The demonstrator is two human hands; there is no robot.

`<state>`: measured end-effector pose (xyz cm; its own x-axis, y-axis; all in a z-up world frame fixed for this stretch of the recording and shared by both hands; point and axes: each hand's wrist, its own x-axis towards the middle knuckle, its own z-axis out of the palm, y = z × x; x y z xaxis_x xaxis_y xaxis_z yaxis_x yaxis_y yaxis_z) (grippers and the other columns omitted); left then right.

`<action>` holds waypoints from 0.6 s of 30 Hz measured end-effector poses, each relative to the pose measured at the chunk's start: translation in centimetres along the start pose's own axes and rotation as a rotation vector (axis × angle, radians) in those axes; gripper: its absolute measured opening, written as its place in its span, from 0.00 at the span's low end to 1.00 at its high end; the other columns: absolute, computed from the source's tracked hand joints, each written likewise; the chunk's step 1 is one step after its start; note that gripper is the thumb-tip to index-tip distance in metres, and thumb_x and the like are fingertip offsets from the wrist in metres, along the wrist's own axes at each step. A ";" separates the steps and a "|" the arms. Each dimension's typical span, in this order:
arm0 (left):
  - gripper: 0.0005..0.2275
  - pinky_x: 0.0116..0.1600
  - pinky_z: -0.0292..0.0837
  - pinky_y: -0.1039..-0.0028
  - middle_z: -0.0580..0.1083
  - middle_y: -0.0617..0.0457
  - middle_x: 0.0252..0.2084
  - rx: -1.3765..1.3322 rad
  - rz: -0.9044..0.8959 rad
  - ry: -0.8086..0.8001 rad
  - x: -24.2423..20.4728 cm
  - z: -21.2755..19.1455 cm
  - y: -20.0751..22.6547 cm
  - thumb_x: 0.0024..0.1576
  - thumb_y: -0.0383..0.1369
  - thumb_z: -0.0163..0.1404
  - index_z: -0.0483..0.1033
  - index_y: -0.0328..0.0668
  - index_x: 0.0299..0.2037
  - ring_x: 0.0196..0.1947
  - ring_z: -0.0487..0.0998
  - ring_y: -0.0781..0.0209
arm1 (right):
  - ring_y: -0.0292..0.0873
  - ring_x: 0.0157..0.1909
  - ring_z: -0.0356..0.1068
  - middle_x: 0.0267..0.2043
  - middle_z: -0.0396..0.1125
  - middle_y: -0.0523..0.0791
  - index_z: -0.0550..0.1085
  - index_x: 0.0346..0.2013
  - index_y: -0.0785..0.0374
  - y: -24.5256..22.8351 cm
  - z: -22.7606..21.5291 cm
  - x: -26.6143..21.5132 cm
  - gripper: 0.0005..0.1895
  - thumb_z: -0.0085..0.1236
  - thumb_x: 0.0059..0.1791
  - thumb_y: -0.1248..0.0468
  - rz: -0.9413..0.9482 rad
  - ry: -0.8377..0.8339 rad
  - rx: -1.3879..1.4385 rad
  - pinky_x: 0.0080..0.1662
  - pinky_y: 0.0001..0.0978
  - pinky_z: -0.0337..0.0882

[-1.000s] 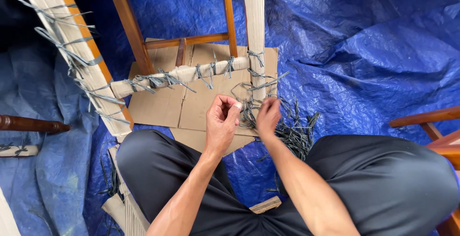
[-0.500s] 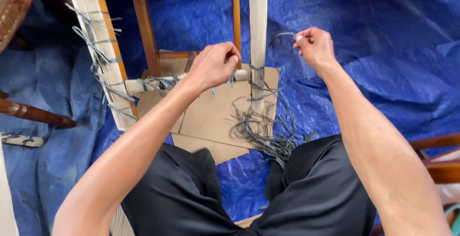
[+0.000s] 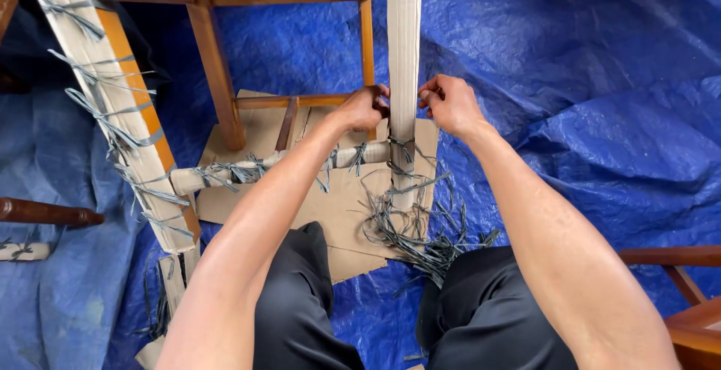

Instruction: Tying and weaving strips of material onto a wooden chair frame.

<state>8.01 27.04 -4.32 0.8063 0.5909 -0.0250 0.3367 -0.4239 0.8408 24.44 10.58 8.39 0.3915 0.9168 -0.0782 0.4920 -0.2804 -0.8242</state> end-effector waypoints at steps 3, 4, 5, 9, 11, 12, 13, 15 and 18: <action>0.17 0.55 0.75 0.64 0.80 0.43 0.45 -0.207 -0.078 -0.096 -0.5 0.4 -0.3 0.53 0.18 0.44 0.71 0.29 0.54 0.48 0.80 0.51 | 0.35 0.30 0.72 0.34 0.76 0.45 0.76 0.42 0.67 -0.3 -0.3 -0.3 0.09 0.52 0.53 0.65 -0.015 -0.030 -0.026 0.35 0.32 0.72; 0.14 0.54 0.75 0.65 0.80 0.43 0.45 -0.229 -0.091 -0.082 -0.8 0.3 0.0 0.55 0.18 0.45 0.75 0.28 0.51 0.47 0.80 0.51 | 0.35 0.31 0.72 0.35 0.76 0.45 0.76 0.43 0.67 -0.3 -0.5 -0.3 0.09 0.51 0.54 0.66 -0.042 -0.044 -0.037 0.36 0.31 0.72; 0.14 0.54 0.75 0.65 0.80 0.43 0.45 -0.232 -0.091 -0.083 -0.5 0.8 -0.4 0.55 0.18 0.45 0.75 0.28 0.51 0.47 0.80 0.51 | 0.35 0.31 0.72 0.35 0.76 0.45 0.76 0.43 0.67 0.1 -0.3 -0.3 0.09 0.51 0.54 0.66 -0.040 -0.044 -0.039 0.36 0.31 0.72; 0.16 0.61 0.69 0.70 0.77 0.45 0.50 -0.492 0.024 -0.007 -0.3 0.8 1.3 0.55 0.19 0.39 0.72 0.34 0.52 0.53 0.77 0.57 | 0.36 0.31 0.72 0.36 0.76 0.45 0.74 0.42 0.68 0.3 0.0 -0.6 0.08 0.50 0.54 0.66 -0.058 -0.075 0.004 0.37 0.32 0.73; 0.17 0.62 0.68 0.71 0.76 0.46 0.51 -0.573 0.015 -0.009 -1.3 0.8 3.2 0.55 0.21 0.38 0.71 0.36 0.53 0.54 0.76 0.58 | 0.35 0.32 0.73 0.36 0.75 0.45 0.74 0.42 0.68 0.0 0.0 -1.2 0.08 0.49 0.54 0.66 -0.054 -0.081 0.019 0.37 0.32 0.73; 0.15 0.61 0.69 0.69 0.77 0.46 0.50 -0.458 -0.055 0.014 -1.9 0.7 3.9 0.59 0.25 0.38 0.72 0.35 0.53 0.52 0.77 0.57 | 0.35 0.32 0.73 0.36 0.75 0.45 0.74 0.43 0.68 -0.3 -0.1 -1.4 0.08 0.48 0.54 0.67 -0.052 -0.080 0.017 0.37 0.32 0.73; 0.13 0.59 0.69 0.68 0.78 0.46 0.50 -0.343 -0.126 0.037 -2.4 0.6 4.7 0.62 0.28 0.39 0.73 0.35 0.53 0.51 0.77 0.56 | 0.35 0.32 0.74 0.37 0.75 0.45 0.74 0.43 0.68 -0.7 -0.2 -1.6 0.09 0.48 0.54 0.67 -0.050 -0.079 0.015 0.37 0.32 0.73; 0.13 0.56 0.71 0.65 0.78 0.44 0.49 -0.313 -0.179 0.048 -3.5 0.3 5.2 0.63 0.29 0.40 0.74 0.33 0.52 0.49 0.77 0.54 | 0.35 0.32 0.73 0.37 0.76 0.45 0.74 0.43 0.68 -0.8 -0.3 -2.1 0.09 0.48 0.54 0.67 -0.050 -0.078 0.006 0.37 0.32 0.73; 0.13 0.52 0.74 0.62 0.79 0.42 0.46 -0.234 -0.178 0.094 -4.4 -0.4 4.6 0.62 0.32 0.44 0.77 0.33 0.50 0.46 0.79 0.52 | 0.36 0.32 0.73 0.37 0.76 0.45 0.74 0.44 0.68 -0.7 -1.1 -2.4 0.09 0.49 0.55 0.66 -0.057 -0.069 -0.041 0.37 0.32 0.73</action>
<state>5.80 22.80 -0.11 0.6926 0.7072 -0.1417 0.3381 -0.1448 0.9299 24.01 8.26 9.76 0.3084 0.9486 -0.0717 0.5442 -0.2377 -0.8046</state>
